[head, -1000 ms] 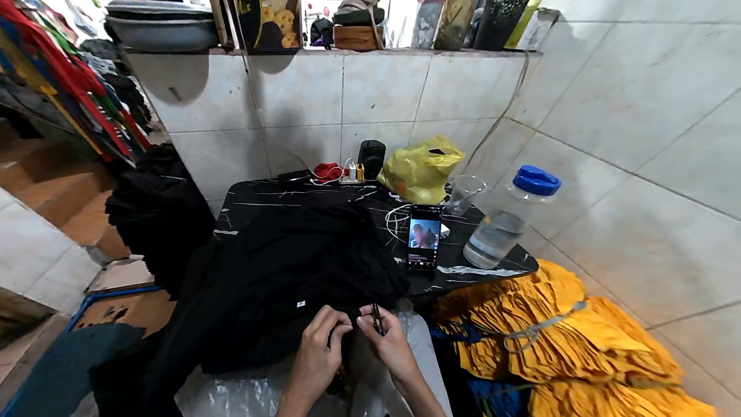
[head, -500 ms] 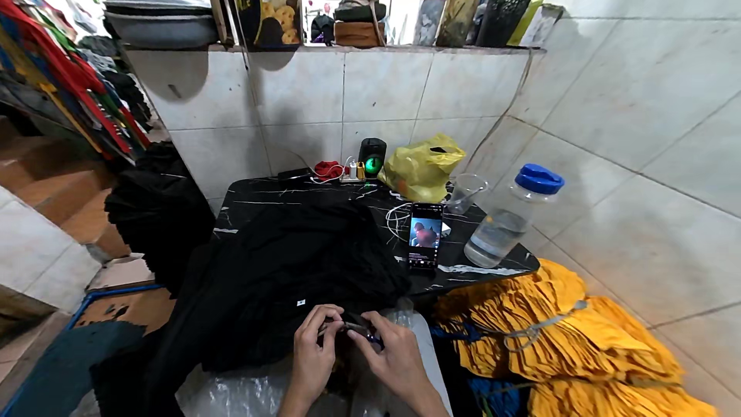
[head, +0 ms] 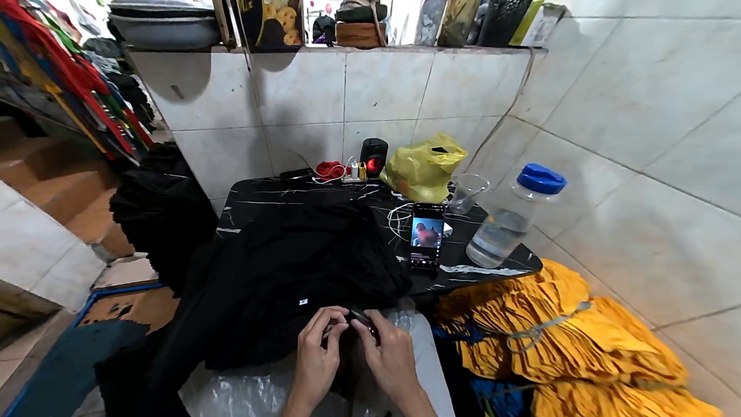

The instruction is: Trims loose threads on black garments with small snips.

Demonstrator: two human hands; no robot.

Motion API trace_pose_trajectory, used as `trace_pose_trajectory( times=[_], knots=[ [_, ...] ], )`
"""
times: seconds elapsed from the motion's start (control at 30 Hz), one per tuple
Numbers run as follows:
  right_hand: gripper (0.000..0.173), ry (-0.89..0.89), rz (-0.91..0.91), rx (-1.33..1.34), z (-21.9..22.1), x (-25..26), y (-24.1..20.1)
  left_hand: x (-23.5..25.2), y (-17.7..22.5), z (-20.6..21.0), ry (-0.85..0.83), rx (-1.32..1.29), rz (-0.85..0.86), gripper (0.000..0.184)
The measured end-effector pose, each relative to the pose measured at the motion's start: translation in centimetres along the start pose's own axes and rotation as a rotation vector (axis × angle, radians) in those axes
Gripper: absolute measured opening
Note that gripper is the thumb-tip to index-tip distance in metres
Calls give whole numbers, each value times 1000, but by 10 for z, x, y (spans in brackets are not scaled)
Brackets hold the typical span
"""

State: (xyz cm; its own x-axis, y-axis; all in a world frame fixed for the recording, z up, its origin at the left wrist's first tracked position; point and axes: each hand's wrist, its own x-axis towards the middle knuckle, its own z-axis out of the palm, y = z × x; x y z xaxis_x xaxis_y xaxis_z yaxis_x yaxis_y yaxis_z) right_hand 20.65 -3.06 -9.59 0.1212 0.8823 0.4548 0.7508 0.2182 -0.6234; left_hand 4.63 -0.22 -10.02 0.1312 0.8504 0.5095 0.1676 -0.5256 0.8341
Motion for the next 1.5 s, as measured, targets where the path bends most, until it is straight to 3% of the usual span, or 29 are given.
trace_pose_trajectory(
  times=[0.1, 0.23, 0.3, 0.4, 0.43, 0.5, 0.63, 0.7, 0.83, 1.03, 1.2, 1.37, 1.5],
  knots=[
    [35, -74, 298, 418, 4, 9, 2, 1, 3, -2, 17, -41, -32, 7],
    [16, -112, 390, 850, 8, 16, 6, -6, 17, -5, -7, -58, -120, 6],
    [15, -148, 500, 978, 5, 18, 5, -17, 15, -14, -252, -19, -161, 9],
    [20, -201, 674, 1201, -2, 18, 5, -27, 5, -32, -844, 220, -306, 13],
    [21, -204, 707, 1235, -3, 18, 5, -28, 4, -35, -932, 298, -346, 18],
    [21, -195, 738, 1270, -3, 18, 6, -29, 3, -39, -781, 331, -346, 22],
    [22, -191, 744, 1258, -1, 15, 5, -18, 8, -30, -129, 156, -98, 8],
    [22, -198, 735, 1246, -3, 15, 5, -7, 9, -26, -14, 241, -5, 18],
    [18, -202, 698, 1200, -4, 13, 5, 9, 8, -12, -18, 375, 14, 38],
    [19, -168, 616, 1073, -2, 9, 10, 11, -12, 1, 38, 271, 129, 7],
    [17, -111, 607, 1031, 7, 7, 9, 6, -12, 5, 0, 351, 134, 11],
    [18, 42, 276, 868, 10, 8, -1, 4, -9, 1, 33, 134, 58, 8],
    [26, 33, 248, 840, 9, 8, -5, 1, -11, -1, 50, 94, 7, 7]
  ],
)
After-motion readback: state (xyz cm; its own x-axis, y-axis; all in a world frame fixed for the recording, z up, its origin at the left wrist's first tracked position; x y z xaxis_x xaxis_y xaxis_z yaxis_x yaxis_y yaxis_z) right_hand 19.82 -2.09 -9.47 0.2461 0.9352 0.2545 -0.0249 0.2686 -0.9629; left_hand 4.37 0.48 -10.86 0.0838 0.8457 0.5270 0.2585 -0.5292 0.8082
